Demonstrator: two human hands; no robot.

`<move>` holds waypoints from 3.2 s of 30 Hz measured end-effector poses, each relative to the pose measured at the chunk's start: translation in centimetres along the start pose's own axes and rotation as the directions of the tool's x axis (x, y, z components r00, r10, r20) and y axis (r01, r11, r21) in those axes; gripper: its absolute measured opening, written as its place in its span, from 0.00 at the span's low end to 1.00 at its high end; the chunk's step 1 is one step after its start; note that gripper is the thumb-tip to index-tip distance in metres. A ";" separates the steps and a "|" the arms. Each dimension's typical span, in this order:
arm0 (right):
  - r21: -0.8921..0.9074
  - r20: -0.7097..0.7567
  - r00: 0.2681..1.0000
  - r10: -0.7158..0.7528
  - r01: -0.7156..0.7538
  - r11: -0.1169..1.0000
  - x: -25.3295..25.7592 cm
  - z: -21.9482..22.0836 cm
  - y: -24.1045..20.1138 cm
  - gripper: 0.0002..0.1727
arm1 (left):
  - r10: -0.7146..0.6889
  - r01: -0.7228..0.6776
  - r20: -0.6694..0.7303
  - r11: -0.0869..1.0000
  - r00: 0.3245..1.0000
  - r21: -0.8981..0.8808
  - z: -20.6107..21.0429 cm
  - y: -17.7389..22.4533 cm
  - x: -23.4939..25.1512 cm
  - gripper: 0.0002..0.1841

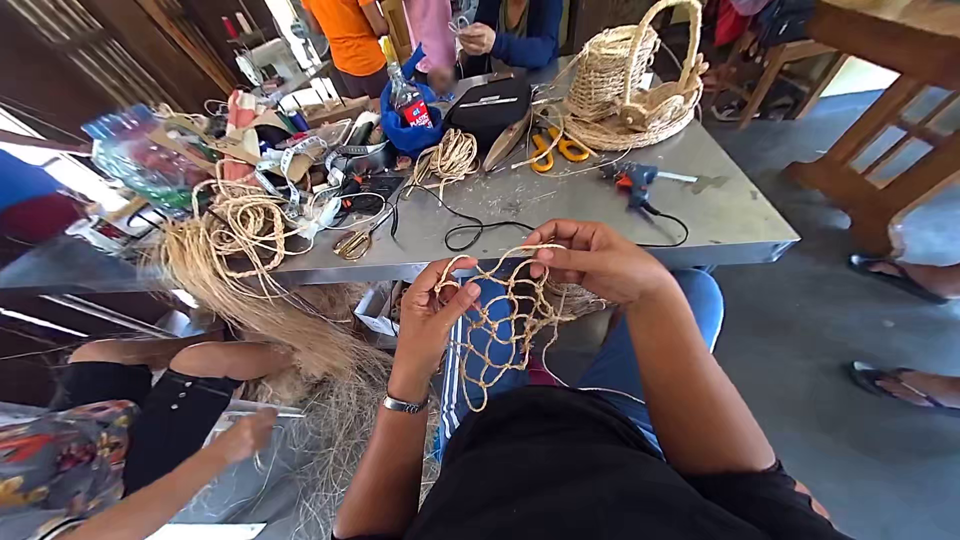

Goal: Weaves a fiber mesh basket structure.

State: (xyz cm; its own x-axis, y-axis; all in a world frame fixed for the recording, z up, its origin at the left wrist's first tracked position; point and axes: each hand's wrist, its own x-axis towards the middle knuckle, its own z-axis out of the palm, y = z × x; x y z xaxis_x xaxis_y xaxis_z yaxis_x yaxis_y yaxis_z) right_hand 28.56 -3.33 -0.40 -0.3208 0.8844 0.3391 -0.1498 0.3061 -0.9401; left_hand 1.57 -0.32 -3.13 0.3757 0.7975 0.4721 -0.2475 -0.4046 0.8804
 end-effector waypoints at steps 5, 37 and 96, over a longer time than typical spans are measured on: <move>-0.038 -0.096 0.995 0.010 -0.014 0.999 0.2 0.2 -0.1 0.11 | -0.049 0.049 -0.002 0.999 0.999 0.023 0.5 0.2 0.1 0.15; -0.556 -0.082 0.977 -0.197 0.119 0.823 1.7 3.5 -0.8 0.11 | -0.125 0.121 0.004 0.970 0.992 0.212 0.9 0.7 0.5 0.14; -0.716 0.055 0.998 -0.036 0.064 0.695 -0.8 6.1 1.5 0.10 | -0.219 0.222 -0.078 0.975 0.973 0.029 1.6 -0.3 0.2 0.05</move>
State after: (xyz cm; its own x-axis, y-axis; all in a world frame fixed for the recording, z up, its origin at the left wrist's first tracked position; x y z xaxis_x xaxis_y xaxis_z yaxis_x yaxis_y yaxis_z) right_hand 22.88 -5.74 -1.83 -0.3657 0.8522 0.3742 0.5454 0.5220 -0.6558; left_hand 3.16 -0.76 -3.22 0.3501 0.8992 0.2624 -0.1315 -0.2302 0.9642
